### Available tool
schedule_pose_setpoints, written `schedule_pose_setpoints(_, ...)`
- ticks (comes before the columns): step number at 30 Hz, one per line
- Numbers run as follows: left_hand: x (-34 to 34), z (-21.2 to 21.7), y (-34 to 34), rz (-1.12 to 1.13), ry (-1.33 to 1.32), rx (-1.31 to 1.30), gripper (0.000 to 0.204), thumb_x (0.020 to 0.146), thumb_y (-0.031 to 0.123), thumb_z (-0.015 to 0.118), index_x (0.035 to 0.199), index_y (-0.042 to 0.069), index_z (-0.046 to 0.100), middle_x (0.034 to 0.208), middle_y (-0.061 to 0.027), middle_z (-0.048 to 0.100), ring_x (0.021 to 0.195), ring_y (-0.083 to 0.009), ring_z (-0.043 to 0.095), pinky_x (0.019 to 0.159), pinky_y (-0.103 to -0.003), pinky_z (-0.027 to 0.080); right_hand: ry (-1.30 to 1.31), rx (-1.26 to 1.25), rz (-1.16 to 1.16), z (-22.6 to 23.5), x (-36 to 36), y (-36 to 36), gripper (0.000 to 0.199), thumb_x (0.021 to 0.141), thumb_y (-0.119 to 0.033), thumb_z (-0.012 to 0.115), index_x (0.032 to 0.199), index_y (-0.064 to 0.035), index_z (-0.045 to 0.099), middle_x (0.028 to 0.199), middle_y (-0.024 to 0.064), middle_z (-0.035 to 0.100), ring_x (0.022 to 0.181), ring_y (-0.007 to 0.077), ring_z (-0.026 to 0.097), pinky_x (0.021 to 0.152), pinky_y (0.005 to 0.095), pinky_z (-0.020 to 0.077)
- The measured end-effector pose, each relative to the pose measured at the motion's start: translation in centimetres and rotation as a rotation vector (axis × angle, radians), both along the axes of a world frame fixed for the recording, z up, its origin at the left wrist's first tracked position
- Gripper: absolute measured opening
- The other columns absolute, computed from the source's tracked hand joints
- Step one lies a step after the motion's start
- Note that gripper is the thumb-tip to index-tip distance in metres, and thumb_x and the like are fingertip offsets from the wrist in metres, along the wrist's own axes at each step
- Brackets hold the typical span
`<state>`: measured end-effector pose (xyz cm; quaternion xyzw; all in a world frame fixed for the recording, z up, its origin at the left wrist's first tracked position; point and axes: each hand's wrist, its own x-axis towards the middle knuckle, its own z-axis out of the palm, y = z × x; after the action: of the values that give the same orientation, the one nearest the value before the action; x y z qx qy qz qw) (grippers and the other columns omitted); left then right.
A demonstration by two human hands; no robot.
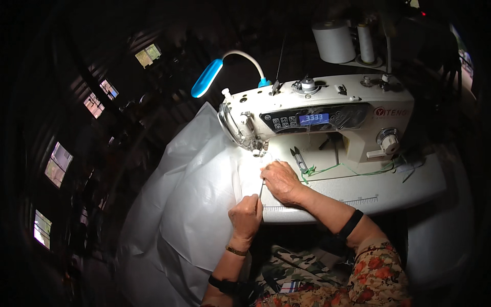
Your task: Sewing a large piece of white fabric using an industrial sewing machine.
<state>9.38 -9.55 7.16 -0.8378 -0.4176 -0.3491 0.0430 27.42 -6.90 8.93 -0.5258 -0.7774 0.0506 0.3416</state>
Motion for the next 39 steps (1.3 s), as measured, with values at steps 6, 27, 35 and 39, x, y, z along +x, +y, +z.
schedule_pose_setpoints(6, -0.4, -0.8, 0.5, -0.061, 0.041, -0.011, 0.016, 0.085, 0.011, 0.065, 0.074, 0.008, 0.054, 0.066, -0.0102, 0.057, 0.055, -0.0293, 0.059, 0.049, -0.039, 0.044, -0.040, 0.055, -0.020, -1.6, -0.1, 0.0, 0.017, 0.087, -0.011, 0.055, 0.097, -0.0054, 0.068, 0.100, 0.0103, 0.068, 0.105, 0.0258, 0.058, 0.096, 0.0390, 0.0394)
schedule_pose_setpoints(27, -1.5, 0.6, 3.5, -0.264, 0.148, -0.148, 0.009, 0.082, 0.003, 0.063, 0.081, 0.004, 0.054, 0.075, -0.0137, 0.058, 0.066, -0.0351, 0.061, 0.059, -0.043, 0.050, -0.106, 0.053, 0.009, -1.3, -0.1, 0.5, 0.023, 0.085, -0.008, 0.054, 0.103, -0.0033, 0.068, 0.119, 0.0128, 0.065, 0.116, 0.0254, 0.054, 0.100, 0.0399, 0.0359)
schedule_pose_setpoints(35, -0.2, 1.6, 5.6, -0.273, 0.184, -0.178, 0.009, 0.080, 0.003, 0.064, 0.076, 0.002, 0.056, 0.075, -0.0160, 0.062, 0.068, -0.0364, 0.063, 0.062, -0.044, 0.051, -0.134, 0.040, -0.030, -1.2, -0.3, -0.1, 0.025, 0.085, -0.009, 0.053, 0.104, -0.0030, 0.068, 0.121, 0.0122, 0.065, 0.116, 0.0248, 0.053, 0.103, 0.0393, 0.0351)
schedule_pose_setpoints(39, 1.5, 2.1, 7.1, -0.236, 0.189, -0.180, 0.010, 0.080, 0.004, 0.064, 0.073, 0.001, 0.058, 0.074, -0.0169, 0.063, 0.070, -0.0364, 0.064, 0.064, -0.045, 0.051, -0.110, -0.006, -0.076, -1.1, -0.2, 0.0, 0.025, 0.086, -0.009, 0.053, 0.104, -0.0033, 0.068, 0.115, 0.0109, 0.066, 0.113, 0.0245, 0.055, 0.102, 0.0390, 0.0361)
